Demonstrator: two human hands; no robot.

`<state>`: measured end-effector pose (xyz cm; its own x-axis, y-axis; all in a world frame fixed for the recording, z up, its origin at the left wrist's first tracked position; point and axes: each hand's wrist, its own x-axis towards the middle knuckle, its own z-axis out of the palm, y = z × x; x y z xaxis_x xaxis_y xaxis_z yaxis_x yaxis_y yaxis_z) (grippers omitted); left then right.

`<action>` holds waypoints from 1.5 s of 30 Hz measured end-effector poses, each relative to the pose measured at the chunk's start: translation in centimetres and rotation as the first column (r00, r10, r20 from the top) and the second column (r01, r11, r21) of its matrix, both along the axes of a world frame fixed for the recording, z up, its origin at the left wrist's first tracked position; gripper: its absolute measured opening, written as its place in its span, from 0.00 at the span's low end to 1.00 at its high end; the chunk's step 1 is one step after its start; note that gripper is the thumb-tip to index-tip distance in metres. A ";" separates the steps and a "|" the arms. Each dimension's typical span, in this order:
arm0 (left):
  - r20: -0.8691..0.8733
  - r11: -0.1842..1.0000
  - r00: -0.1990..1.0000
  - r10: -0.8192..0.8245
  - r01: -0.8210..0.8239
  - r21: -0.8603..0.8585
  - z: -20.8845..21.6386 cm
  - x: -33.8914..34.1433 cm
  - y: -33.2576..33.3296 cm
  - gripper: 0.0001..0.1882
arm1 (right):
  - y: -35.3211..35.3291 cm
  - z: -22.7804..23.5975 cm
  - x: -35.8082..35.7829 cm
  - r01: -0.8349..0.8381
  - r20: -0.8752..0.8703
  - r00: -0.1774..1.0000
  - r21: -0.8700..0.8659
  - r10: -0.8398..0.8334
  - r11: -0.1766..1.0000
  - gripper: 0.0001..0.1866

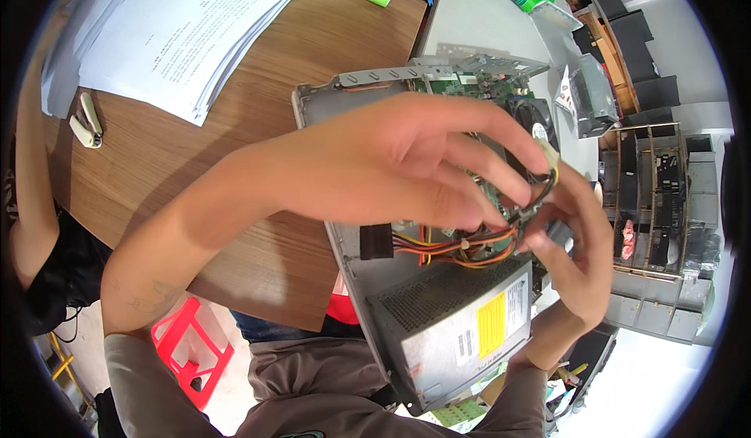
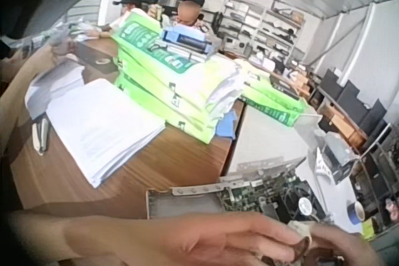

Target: The person connects internal power cables to the motherboard and components within a desktop computer chassis by hand.

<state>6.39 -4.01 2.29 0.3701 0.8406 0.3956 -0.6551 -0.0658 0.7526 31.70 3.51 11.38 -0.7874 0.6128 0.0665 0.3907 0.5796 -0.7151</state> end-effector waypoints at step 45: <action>-0.615 0.613 0.068 0.785 -0.224 0.758 -1.4 -1.6 0.5 0.15 | -6.1 -3.4 6.8 0.492 -0.316 0.850 0.192 -0.421 0.849 0.13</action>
